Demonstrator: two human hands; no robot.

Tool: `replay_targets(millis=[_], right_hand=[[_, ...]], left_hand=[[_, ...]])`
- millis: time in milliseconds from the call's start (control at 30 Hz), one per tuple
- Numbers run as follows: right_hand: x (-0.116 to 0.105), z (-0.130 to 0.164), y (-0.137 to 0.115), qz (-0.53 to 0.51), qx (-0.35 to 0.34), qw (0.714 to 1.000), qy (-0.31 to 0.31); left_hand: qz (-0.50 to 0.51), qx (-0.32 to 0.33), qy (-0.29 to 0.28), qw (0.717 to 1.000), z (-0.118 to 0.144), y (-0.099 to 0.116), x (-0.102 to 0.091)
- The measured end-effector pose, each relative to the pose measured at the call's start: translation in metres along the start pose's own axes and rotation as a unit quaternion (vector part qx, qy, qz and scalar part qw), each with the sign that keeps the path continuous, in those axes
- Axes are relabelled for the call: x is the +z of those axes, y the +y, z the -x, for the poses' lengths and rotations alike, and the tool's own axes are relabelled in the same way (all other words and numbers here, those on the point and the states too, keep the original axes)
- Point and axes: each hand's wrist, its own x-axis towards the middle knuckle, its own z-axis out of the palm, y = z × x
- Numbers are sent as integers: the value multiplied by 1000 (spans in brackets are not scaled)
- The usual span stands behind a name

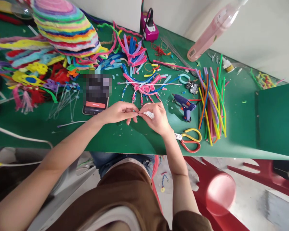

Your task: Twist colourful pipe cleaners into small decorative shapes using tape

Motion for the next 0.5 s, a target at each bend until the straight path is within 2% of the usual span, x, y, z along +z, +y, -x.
replay_targets(millis=[233, 433, 500], right_hand=[[-3, 0, 2, 58, -38, 997, -32], [-5, 0, 3, 21, 17, 999, -39], [-10, -2, 7, 24, 41, 998, -41]], left_hand=[[13, -7, 1, 1000, -2, -1, 3], [-6, -22, -12, 1000, -1, 1, 0], [-19, -25, 3, 1000, -1, 0, -1]])
